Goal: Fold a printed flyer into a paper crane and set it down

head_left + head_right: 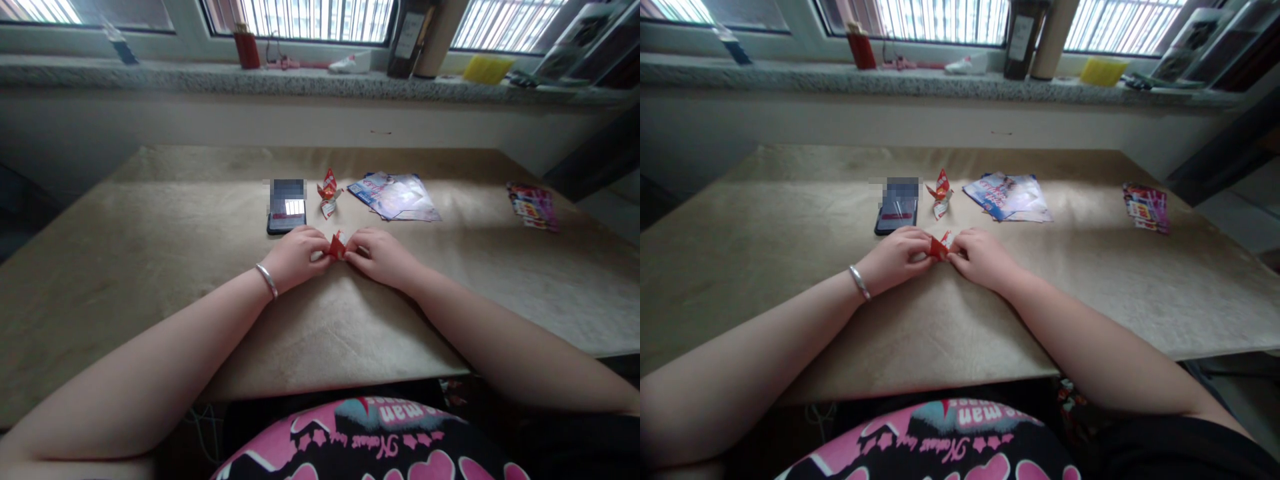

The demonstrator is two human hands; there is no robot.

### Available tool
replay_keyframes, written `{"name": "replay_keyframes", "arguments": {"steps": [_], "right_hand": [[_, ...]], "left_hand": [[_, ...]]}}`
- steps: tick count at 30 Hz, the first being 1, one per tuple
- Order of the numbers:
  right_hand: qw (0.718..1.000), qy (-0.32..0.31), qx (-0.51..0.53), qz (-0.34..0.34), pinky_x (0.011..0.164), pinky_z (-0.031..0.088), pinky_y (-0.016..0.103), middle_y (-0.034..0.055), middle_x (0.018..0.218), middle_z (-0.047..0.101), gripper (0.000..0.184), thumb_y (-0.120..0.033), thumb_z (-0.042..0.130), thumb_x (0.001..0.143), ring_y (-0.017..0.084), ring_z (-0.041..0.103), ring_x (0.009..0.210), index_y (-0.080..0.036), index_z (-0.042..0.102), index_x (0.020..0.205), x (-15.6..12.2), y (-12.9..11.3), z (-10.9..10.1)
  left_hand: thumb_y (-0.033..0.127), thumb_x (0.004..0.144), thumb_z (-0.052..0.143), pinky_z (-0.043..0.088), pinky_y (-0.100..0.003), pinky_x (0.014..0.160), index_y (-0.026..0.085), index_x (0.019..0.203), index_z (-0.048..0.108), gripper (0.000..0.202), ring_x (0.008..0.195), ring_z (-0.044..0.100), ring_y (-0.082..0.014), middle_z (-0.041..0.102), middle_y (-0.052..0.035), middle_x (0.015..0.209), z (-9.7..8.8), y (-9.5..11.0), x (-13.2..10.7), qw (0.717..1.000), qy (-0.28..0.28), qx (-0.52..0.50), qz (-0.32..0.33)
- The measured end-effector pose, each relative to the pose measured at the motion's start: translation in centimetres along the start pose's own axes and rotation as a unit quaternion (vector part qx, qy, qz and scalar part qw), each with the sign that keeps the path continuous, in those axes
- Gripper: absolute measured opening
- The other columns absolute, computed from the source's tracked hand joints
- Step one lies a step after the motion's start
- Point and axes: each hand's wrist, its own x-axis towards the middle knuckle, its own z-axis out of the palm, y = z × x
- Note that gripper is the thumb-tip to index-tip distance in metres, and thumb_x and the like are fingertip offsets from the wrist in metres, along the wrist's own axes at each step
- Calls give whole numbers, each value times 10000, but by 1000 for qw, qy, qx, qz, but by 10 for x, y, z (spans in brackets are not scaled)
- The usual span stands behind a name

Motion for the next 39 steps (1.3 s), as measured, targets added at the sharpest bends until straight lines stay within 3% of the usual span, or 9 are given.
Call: {"name": "replay_keyframes", "arguments": {"steps": [8, 18, 27, 34, 39], "right_hand": [[997, 48, 58, 10, 716, 412, 289, 50, 764, 618, 107, -168, 574, 768, 169, 544, 755, -172, 570, 661, 4, 6, 11], [996, 55, 55, 45, 748, 408, 305, 38, 745, 640, 122, -203, 592, 743, 170, 560, 749, -188, 579, 623, 6, 9, 15], [994, 56, 65, 64, 687, 401, 282, 33, 727, 631, 92, -218, 629, 731, 161, 552, 715, -181, 601, 651, 7, 11, 15], [993, 53, 73, 73, 648, 392, 275, 27, 727, 635, 118, -289, 650, 748, 157, 542, 700, -183, 640, 697, 8, 13, 16], [991, 54, 84, 89, 635, 396, 268, 24, 730, 640, 126, -305, 666, 742, 149, 543, 693, -183, 661, 709, 8, 14, 15]], "left_hand": [[195, 819, 558, 455, -302, 807, 132, 812, 654, 116, 829, 587, -182, 656, -63, 823, 7, 1, 4, 997, 0, 11, -76], [193, 797, 577, 436, -303, 758, 151, 761, 608, 63, 795, 557, -186, 620, -50, 790, 13, -2, 9, 995, 0, 63, -76], [202, 785, 579, 432, -321, 800, 159, 719, 589, 79, 828, 560, -190, 625, -60, 838, 14, -3, 8, 995, 15, 36, -89], [221, 750, 646, 447, -302, 708, 161, 823, 540, 142, 762, 554, -177, 608, -35, 803, 13, 1, 5, 989, 64, 3, -133], [206, 805, 606, 479, -287, 759, 177, 847, 596, 52, 804, 571, -150, 595, -26, 865, 11, 1, 3, 995, 58, -9, -75]]}}
